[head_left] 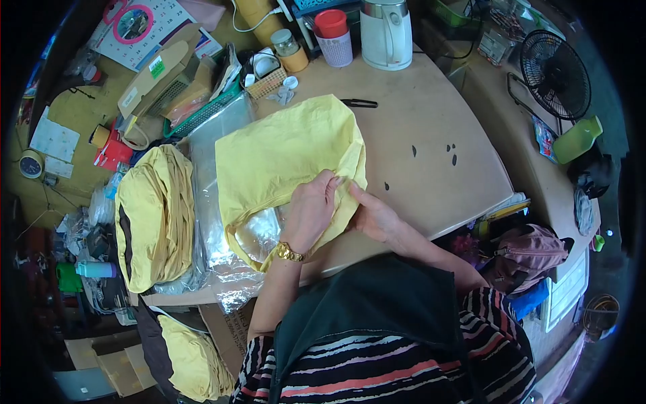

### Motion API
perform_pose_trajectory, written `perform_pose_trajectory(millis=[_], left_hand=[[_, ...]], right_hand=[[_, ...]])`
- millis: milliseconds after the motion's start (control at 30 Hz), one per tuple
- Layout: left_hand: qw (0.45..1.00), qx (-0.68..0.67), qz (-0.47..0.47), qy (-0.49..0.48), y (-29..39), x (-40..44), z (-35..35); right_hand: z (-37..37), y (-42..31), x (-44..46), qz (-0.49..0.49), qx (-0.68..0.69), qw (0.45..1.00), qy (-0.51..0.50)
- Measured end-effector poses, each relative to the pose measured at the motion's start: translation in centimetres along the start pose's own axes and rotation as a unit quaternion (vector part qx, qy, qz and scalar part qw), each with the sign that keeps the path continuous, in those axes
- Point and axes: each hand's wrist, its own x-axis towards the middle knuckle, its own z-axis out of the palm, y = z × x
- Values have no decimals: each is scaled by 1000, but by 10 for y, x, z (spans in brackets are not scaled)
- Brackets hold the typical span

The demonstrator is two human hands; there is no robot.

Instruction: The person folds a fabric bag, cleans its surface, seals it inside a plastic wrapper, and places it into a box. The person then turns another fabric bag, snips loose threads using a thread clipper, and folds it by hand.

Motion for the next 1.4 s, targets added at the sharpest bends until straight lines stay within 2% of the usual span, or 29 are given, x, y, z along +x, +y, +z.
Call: perform_pose_trajectory(millis=[33, 100, 167, 200, 267, 300, 333, 367, 400, 467, 500, 567, 700, 733, 800, 833, 867, 933, 1000, 1100, 1167, 1300, 1333, 1367, 1400], left_hand=[[999, 8, -31, -17, 5, -2, -2], [997, 19, -61, -34, 6, -9, -4], [994, 92, 40, 34, 2, -24, -6], [994, 93, 40, 31, -2, -33, -8], [988, 127, 33, -75, -13, -46, -16], [988, 128, 33, -77, -12, -46, -25], [985, 89, -9, -144, -6, -44, -37], [975, 49, -53, -210, -3, -45, -43], [975, 50, -55, -209, -5, -46, -42], [984, -45, -74, -156, -13, -45, -38], [984, -43, -74, -154, -17, -44, -37], [969, -80, -52, -230, -22, -44, -37], [962, -66, -97, -245, -18, -39, -34], [970, -69, -88, -214, -25, -36, -26], [979, -70, -80, -176, -27, -34, -23], [992, -29, -39, -113, -23, -35, -24], [999, 11, 2, -48, -18, -36, -25], [1000, 27, 9, -8, 3, -47, -33], [998, 43, 19, 33, 6, -59, -34], [998, 56, -30, -5, -10, -69, -33], [991, -10, -98, -88, -19, -71, -40], [988, 7, -127, -84, -15, -60, -42], [998, 6, -37, 53, -4, -53, -34], [981, 7, 52, 188, 2, -49, -29], [980, 6, 48, 195, 0, -49, -29]], right_hand=[[-2, 0, 6, 0, 0, 1000, 0], [-11, -3, 25, -92, -55, 993, 52], [-16, -10, 36, -116, -46, 990, 63], [-17, -13, 39, -137, -40, 987, 75], [-14, -26, 40, -152, -53, 984, 80], [-10, -34, 40, -154, -82, 977, 121], [-9, -41, 42, -155, -111, 968, 161], [-20, -43, 53, -165, -78, 973, 140], [-20, -42, 53, -163, -79, 974, 139], [-16, -38, 51, -103, -3, 995, -8], [-10, -33, 44, -103, -2, 995, -10], [5, -20, 26, -160, -162, 971, 74], [-8, -40, 39, -156, -74, 981, 85], [-7, -29, 35, -153, -73, 982, 87], [-5, 1, 22, -57, -219, 974, -17], [4, 9, 11, -27, -291, 956, -14], [2, 9, 13, -24, -294, 955, -16], [-6, 9, 16, -114, -237, 964, 22], [-10, 6, 17, -131, -230, 964, 34], [-9, 1, 17, -166, -216, 960, 58], [1, -1, 15, -237, -183, 950, 83], [3, 5, 26, -292, -208, 928, 105], [-2, 3, 28, -285, -217, 929, 91], [-3, 2, 29, -277, -226, 931, 77], [-1, 3, 29, -274, -232, 930, 74]])
